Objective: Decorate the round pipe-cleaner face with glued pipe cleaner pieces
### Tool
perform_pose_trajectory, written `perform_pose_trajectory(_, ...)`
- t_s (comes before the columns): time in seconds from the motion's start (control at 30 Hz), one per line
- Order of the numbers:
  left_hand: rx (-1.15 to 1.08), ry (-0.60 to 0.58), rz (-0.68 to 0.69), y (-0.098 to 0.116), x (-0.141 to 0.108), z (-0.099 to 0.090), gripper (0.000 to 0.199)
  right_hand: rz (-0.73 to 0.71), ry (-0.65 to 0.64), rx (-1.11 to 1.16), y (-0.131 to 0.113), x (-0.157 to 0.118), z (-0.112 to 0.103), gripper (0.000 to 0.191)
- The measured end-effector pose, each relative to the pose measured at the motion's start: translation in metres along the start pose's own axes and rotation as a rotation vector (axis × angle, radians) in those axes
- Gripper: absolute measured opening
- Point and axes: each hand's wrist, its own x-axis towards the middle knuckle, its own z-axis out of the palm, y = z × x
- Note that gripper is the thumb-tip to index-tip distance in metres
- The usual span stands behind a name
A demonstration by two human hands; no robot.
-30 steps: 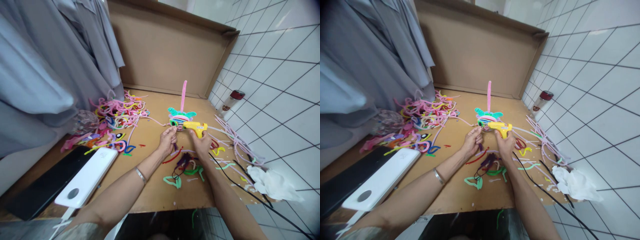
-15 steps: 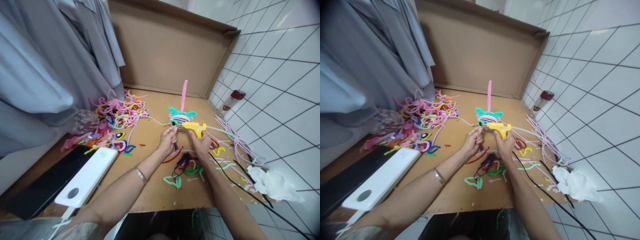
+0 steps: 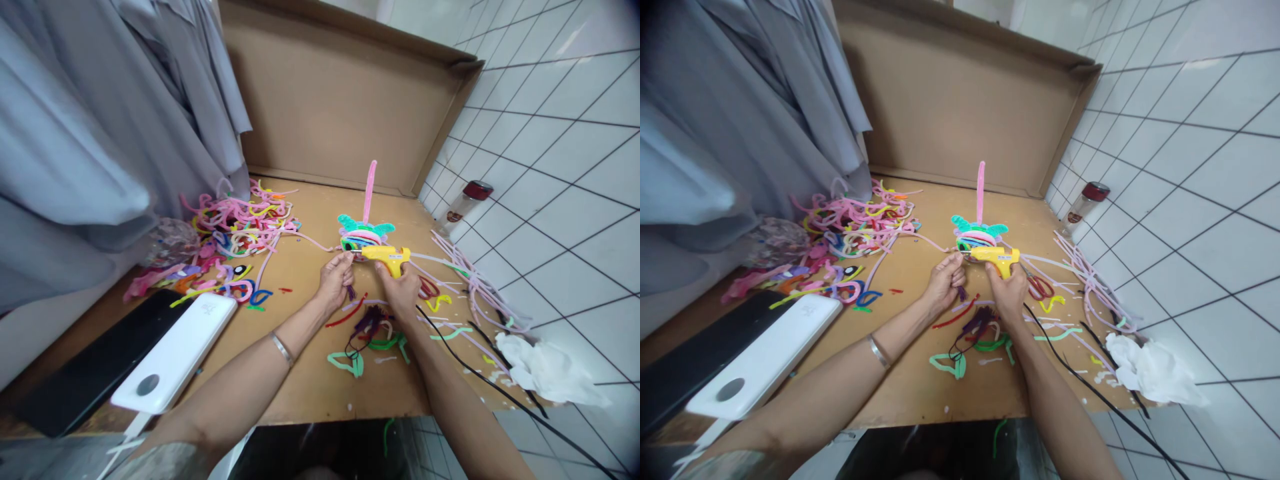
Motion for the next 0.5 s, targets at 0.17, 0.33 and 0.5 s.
perform_pose_trajectory(0.17,0.000,-0.024,-0.021,-0.0009,-0.0012,0.0015,0.038,0.007,0.034,-0.006,-0.0002,0.0028,-0.0031,0.045)
perform_pose_trajectory(0.33,0.004,0.004,-0.014,-0.0020,0.0002,0.0003,0.039,0.049,0.053,0.041,-0.0027,0.0045,-0.0059,0.047)
perform_pose_trajectory(0.5,0.005,-0.003,-0.008,-0.0014,0.0011,-0.0010,0.040,0.019,0.027,0.024,-0.0046,0.0011,-0.0037,0.043)
